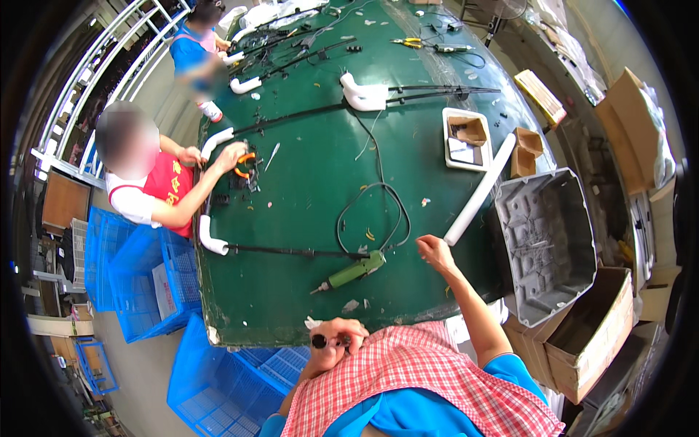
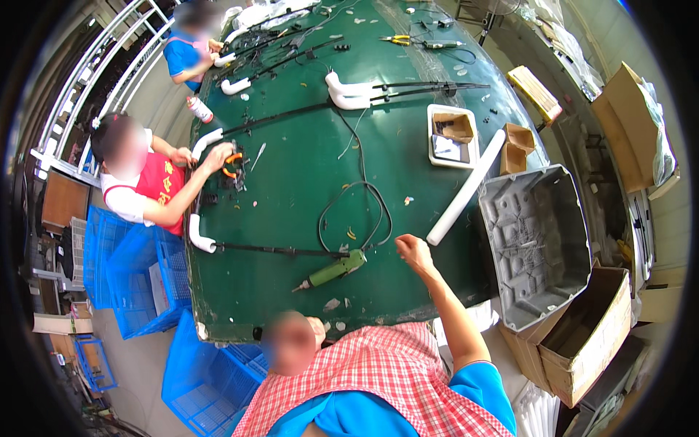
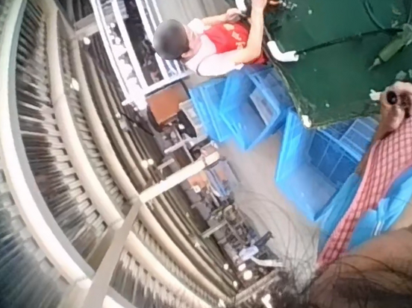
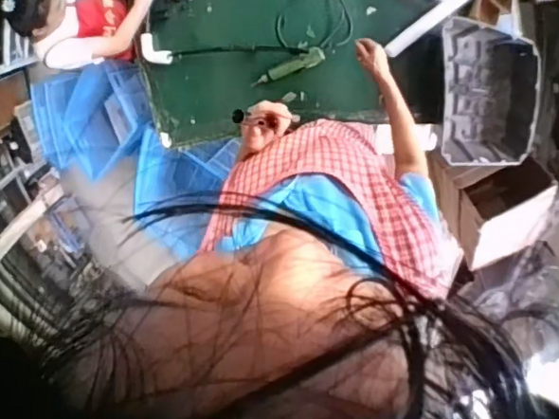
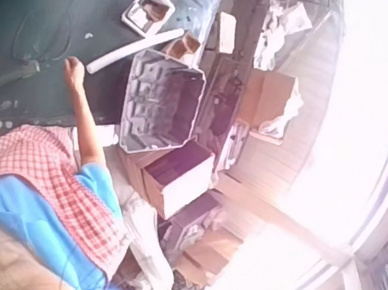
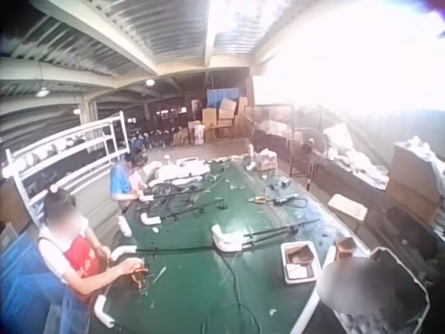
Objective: The person threads a thin wire through a black cylindrical tube and manipulates the wire ends. They handle the tube and wire repeatedly, adjusting the wire's position and pulling it through the tube.
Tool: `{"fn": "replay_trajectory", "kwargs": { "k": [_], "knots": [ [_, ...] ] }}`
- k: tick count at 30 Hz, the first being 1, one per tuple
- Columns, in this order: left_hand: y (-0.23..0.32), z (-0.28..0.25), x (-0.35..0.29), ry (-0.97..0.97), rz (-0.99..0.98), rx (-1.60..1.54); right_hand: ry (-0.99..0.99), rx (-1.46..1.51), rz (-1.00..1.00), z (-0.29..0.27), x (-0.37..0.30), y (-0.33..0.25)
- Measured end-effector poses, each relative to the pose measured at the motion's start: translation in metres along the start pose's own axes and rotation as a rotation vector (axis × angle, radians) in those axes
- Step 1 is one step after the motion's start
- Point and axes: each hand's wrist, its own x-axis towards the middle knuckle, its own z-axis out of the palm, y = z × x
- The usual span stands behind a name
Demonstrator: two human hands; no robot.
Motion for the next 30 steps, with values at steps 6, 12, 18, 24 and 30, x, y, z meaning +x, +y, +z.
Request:
{"fn": "replay_trajectory", "kwargs": {
  "k": [6,12,18,24,30],
  "knots": [
    [0.021,0.001,0.037,-0.228,-0.104,-0.371,-0.071,-0.393,-0.554,0.059,0.115,-0.079],
    [0.008,-0.012,0.068,0.378,-0.331,-0.084,-0.032,-0.768,-0.609,0.115,0.243,-0.119],
    [-0.011,-0.018,0.090,0.572,-0.431,-0.022,0.227,-1.300,-0.857,0.146,0.313,-0.094],
    [-0.015,-0.023,0.098,0.498,-0.454,-0.043,0.104,-1.363,-1.347,0.148,0.279,-0.089],
    [-0.018,-0.021,0.098,0.386,-0.478,-0.089,0.017,-1.114,-1.025,0.120,0.259,-0.119]
  ]
}}
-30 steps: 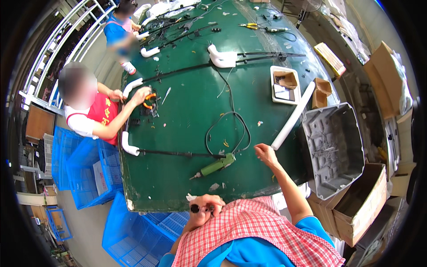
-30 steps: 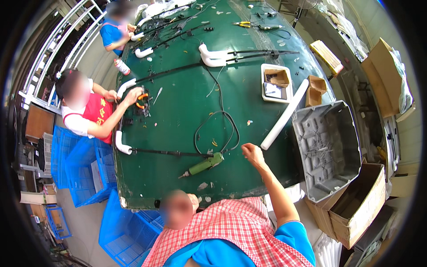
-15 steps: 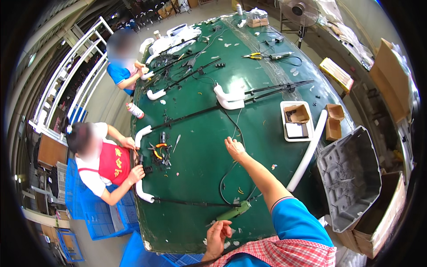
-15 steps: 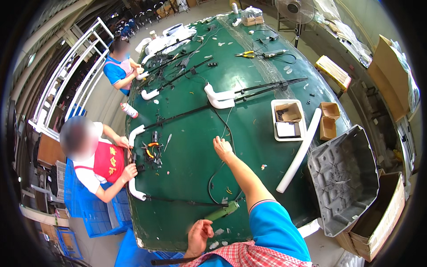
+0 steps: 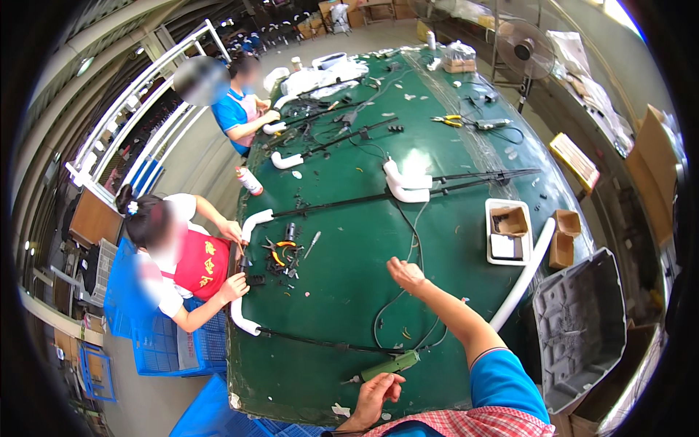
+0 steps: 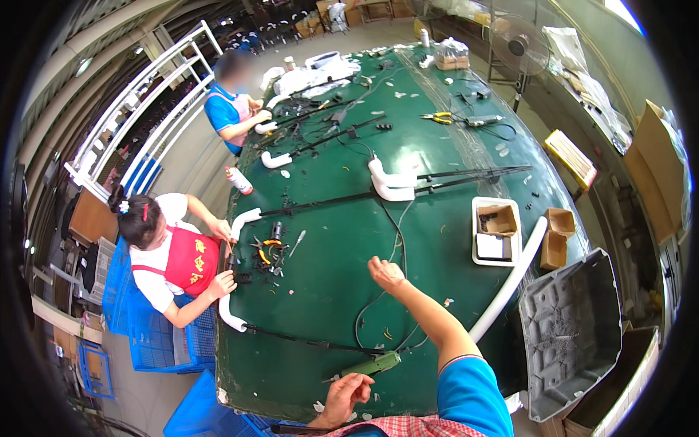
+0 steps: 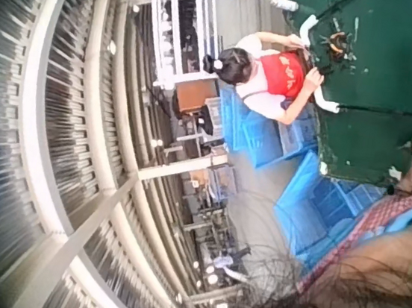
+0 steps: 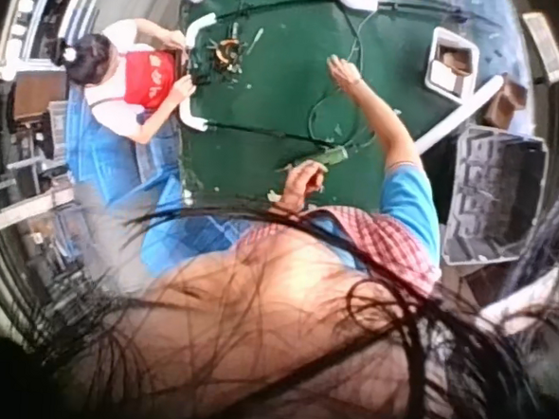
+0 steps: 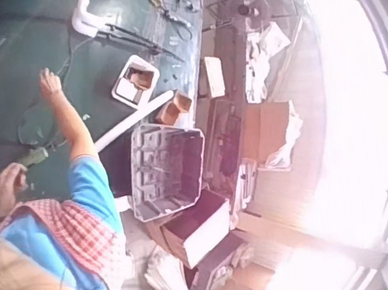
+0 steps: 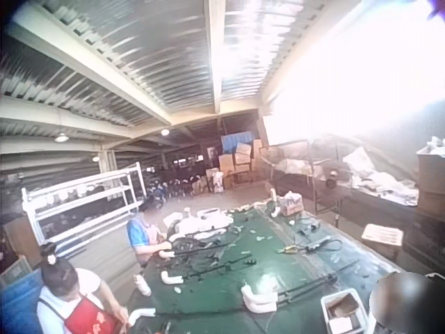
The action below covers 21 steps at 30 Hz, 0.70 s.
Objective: The person threads a thin wire through a black cylindrical tube and manipulates the wire ends. They handle the tube and wire repeatedly, adjusting the wire's position and pulling it through the tube.
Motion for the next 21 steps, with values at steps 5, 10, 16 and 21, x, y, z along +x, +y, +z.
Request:
{"fn": "replay_trajectory", "kwargs": {
  "k": [5,10,16,21],
  "knots": [
    [0.007,0.015,-0.010,0.164,0.006,0.129,0.026,-0.255,0.111,0.056,0.000,0.036],
    [-0.018,-0.006,0.001,0.142,0.106,0.204,-0.095,-0.266,-0.186,0.049,0.013,0.027],
    [-0.029,-0.009,0.015,0.063,0.239,0.359,-0.100,0.063,-0.226,0.014,-0.007,-0.001],
    [-0.007,0.021,0.012,0.375,0.334,0.157,0.026,0.844,-0.340,-0.129,-0.042,-0.115]
  ]
}}
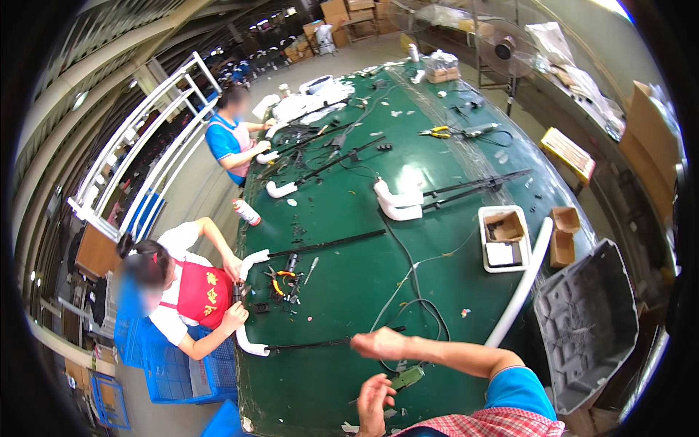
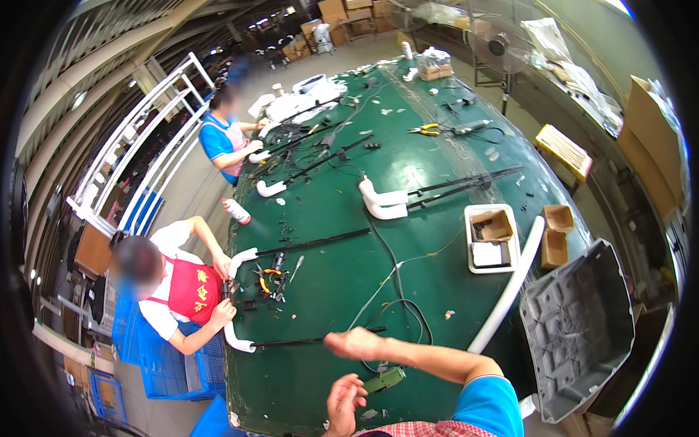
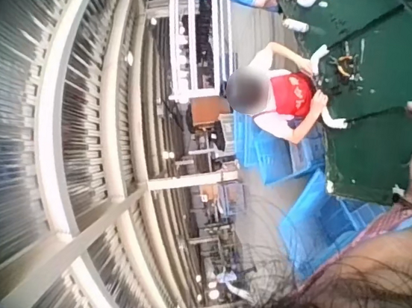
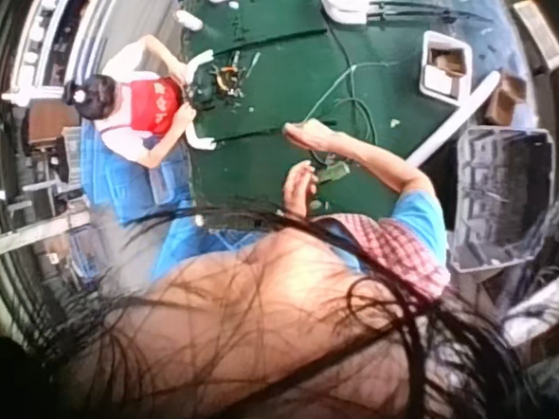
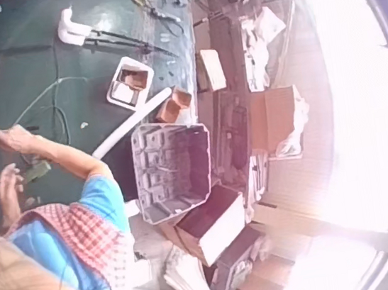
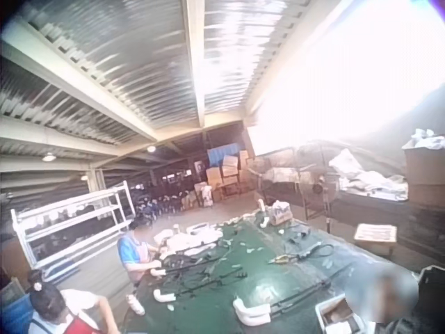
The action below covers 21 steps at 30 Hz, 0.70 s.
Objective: The person threads a thin wire through a black cylindrical tube and manipulates the wire ends. They handle the tube and wire repeatedly, adjusting the wire's position and pulling it through the tube.
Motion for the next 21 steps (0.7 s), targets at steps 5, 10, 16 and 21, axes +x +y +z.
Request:
{"fn": "replay_trajectory", "kwargs": {
  "k": [5,10,16,21],
  "knots": [
    [0.029,-0.002,-0.002,0.173,0.599,0.265,0.179,0.544,0.113,-0.051,-0.015,-0.108],
    [0.044,0.016,0.006,-0.007,0.611,0.185,0.229,0.796,0.102,-0.078,-0.030,-0.159],
    [0.024,0.016,-0.017,-0.271,0.530,0.194,0.739,0.889,0.238,-0.171,-0.043,-0.214],
    [0.002,-0.003,-0.015,-0.235,0.387,0.297,1.502,0.803,-0.071,-0.260,-0.094,-0.178]
  ]
}}
